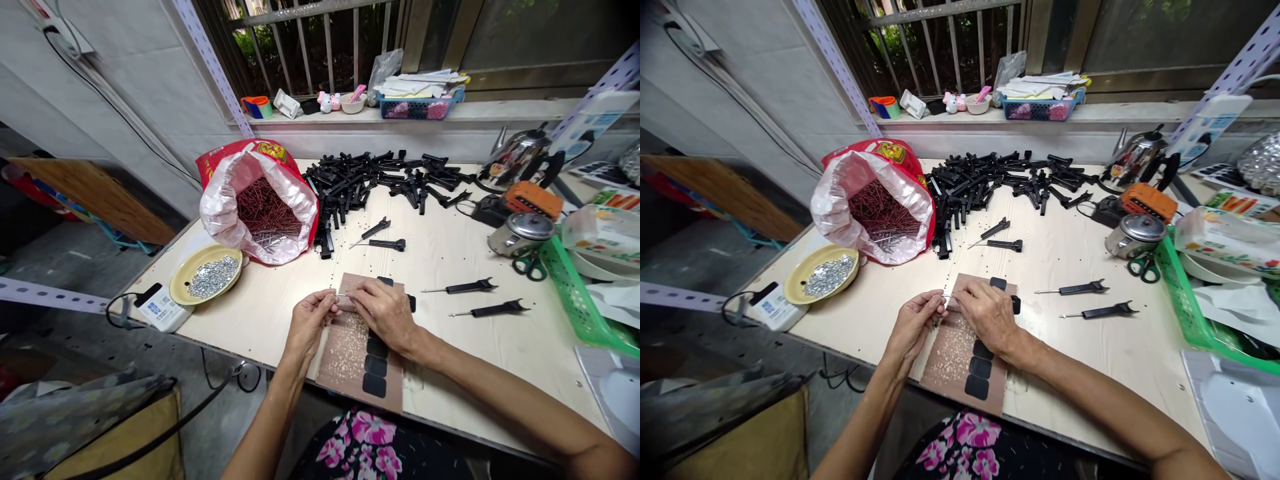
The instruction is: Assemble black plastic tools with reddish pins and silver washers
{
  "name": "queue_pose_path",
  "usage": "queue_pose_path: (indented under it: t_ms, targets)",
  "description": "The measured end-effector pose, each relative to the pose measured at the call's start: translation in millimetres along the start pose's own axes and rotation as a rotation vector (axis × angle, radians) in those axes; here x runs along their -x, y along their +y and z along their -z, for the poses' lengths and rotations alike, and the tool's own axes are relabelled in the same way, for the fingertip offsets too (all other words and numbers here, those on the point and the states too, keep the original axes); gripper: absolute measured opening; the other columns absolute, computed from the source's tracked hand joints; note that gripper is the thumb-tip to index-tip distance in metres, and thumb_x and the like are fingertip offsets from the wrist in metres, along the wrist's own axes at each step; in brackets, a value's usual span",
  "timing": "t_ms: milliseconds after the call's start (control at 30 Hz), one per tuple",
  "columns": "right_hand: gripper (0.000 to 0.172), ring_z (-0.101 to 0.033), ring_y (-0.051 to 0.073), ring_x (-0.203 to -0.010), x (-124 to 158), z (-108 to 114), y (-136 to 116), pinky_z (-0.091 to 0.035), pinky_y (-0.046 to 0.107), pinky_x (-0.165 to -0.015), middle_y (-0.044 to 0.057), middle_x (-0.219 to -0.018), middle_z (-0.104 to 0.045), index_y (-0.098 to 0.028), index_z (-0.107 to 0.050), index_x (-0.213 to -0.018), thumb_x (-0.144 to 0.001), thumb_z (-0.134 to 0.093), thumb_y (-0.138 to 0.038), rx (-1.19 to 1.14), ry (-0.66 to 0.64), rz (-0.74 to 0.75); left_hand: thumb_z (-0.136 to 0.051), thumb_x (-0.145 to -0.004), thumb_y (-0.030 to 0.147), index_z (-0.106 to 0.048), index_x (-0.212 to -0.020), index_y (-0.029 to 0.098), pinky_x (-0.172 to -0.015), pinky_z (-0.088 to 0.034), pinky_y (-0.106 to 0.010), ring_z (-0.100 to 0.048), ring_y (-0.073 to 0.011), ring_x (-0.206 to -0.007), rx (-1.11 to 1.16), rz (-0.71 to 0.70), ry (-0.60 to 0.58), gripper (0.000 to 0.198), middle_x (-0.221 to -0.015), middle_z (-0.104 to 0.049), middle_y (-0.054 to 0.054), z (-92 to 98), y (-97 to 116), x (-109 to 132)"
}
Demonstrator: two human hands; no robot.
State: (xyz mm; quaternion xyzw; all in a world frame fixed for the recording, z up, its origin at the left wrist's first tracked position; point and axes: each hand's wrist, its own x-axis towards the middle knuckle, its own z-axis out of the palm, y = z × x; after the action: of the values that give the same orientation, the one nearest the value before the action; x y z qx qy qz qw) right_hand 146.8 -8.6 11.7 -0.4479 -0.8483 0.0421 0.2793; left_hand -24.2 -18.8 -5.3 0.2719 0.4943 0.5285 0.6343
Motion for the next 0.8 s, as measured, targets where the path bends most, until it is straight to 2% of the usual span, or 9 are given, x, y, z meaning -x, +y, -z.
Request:
queue_pose_path:
  t_ms: [100, 267, 467, 633, 800]
  targets:
    - [0.020, -0.056, 0.016, -0.085, 0, 3, 1, -0.039, 0.026, -0.067, 0.005, -0.089, -0.063, -0.021, -0.066, -0.094, -0.093, -0.047, -0.021, 0.038, -0.005, 0.006, -0.079, -0.063, 0.024, -0.068, -0.086, 0.011, -0.064, -0.051, -0.019, -0.058, -0.0062, -0.059, 0.077, 0.073, -0.029, 0.029, -0.071, -0.065, -0.001, -1.1, 1, -1]
    - [0.019, -0.053, 0.017, -0.082, 2, 0, 5, -0.034, 0.029, -0.066, 0.004, -0.088, -0.063, -0.022, -0.065, -0.094, -0.093, -0.046, -0.020, 0.130, -0.030, 0.054, -0.079, -0.063, 0.024, -0.067, -0.083, 0.010, -0.062, -0.051, -0.019, -0.059, -0.0069, -0.058, 0.050, 0.069, -0.021, 0.028, -0.067, -0.064, -0.001, -3.4, 0, -1]
    - [0.018, -0.051, 0.017, -0.080, 6, -4, 8, -0.031, 0.030, -0.066, 0.005, -0.085, -0.063, -0.020, -0.063, -0.095, -0.094, -0.044, -0.018, 0.155, -0.022, 0.071, -0.075, -0.068, 0.026, -0.067, -0.086, 0.010, -0.060, -0.049, -0.019, -0.058, -0.0079, -0.058, -0.091, -0.046, -0.025, 0.026, -0.064, -0.062, 0.000, -5.1, -2, -2]
    - [0.021, -0.051, 0.017, -0.081, 5, -3, 12, -0.030, 0.031, -0.067, 0.004, -0.089, -0.064, -0.020, -0.063, -0.095, -0.094, -0.043, -0.016, 0.203, -0.027, 0.135, -0.076, -0.067, 0.029, -0.065, -0.081, 0.010, -0.055, -0.047, -0.019, -0.055, -0.0069, -0.052, -0.044, 0.069, -0.070, 0.026, -0.060, -0.060, 0.002, -5.5, -2, -4]
    - [0.021, -0.051, 0.016, -0.079, 7, -7, 15, -0.030, 0.030, -0.065, 0.004, -0.086, -0.063, -0.019, -0.063, -0.090, -0.094, -0.043, -0.017, 0.156, -0.004, 0.134, -0.078, -0.065, 0.030, -0.065, -0.079, 0.010, -0.054, -0.048, -0.019, -0.054, -0.0073, -0.052, -0.044, 0.098, -0.073, 0.028, -0.059, -0.059, 0.001, -5.3, -5, -6]
